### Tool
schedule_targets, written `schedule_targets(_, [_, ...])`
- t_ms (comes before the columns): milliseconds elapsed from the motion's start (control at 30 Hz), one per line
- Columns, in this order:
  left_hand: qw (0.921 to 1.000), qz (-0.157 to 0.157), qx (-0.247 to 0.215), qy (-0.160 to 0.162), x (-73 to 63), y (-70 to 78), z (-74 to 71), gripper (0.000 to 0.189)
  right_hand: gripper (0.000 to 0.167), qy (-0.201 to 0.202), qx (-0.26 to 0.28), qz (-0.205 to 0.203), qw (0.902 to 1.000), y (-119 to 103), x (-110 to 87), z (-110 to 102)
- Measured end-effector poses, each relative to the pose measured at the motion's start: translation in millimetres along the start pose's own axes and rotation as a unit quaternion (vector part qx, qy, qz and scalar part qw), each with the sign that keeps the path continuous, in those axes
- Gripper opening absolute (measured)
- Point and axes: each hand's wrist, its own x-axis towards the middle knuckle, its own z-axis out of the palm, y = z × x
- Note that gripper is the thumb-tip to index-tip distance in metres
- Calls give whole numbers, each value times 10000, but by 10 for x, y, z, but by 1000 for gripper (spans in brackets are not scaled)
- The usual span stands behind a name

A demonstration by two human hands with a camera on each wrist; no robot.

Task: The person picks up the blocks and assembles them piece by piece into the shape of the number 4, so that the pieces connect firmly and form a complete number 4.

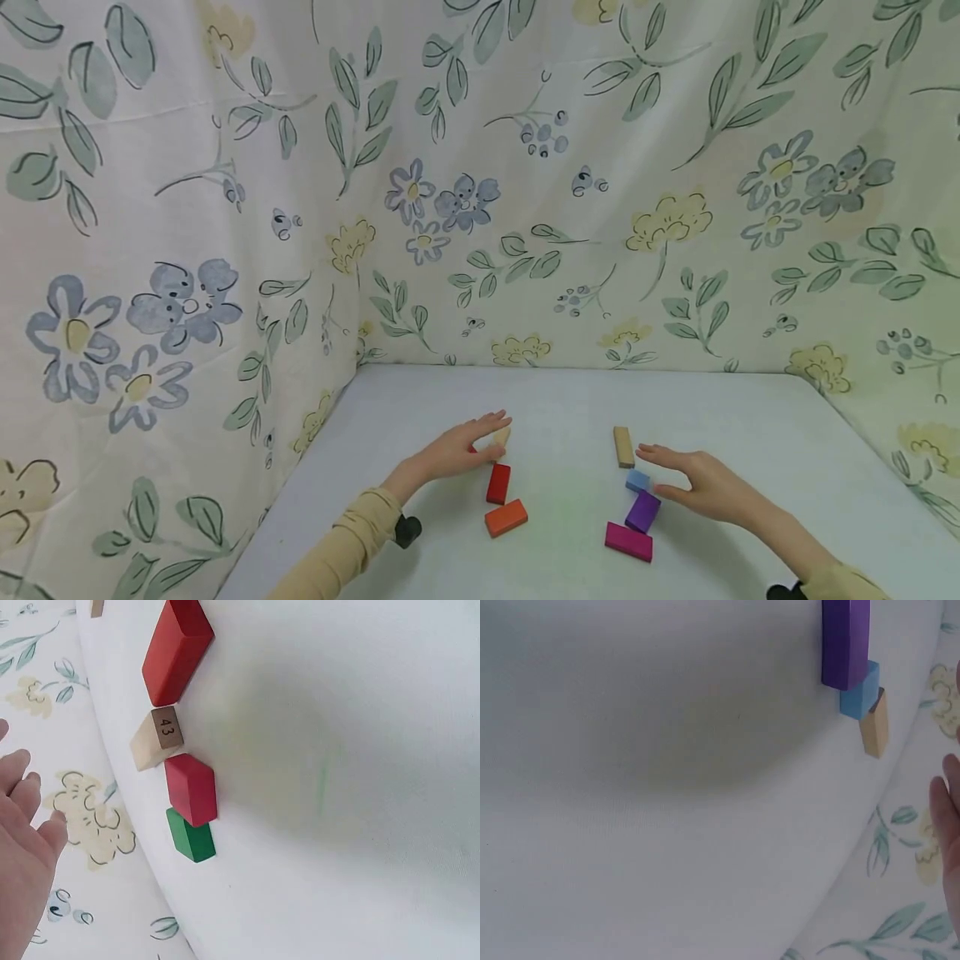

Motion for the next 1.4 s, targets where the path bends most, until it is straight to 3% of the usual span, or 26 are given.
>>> schedule_targets(300, [9987,267,-272,-334,16,78,22,51,48,-729,681,166,9949,-111,71,-28])
schedule_targets(567, [9918,469,-400,-1120,-4,177,48,48,47,-977,1054,-330,9891,-160,92,29])
schedule_targets(767, [9834,701,-82,-1673,-21,239,93,49,46,-1405,1361,-414,9798,-243,134,84])
schedule_targets(1033, [9737,754,154,-2144,-22,218,157,49,47,-2208,1657,89,9611,-365,166,157])
schedule_targets(1400, [9699,458,-217,-2381,-54,185,204,55,56,-2747,1684,437,9457,-495,167,204])
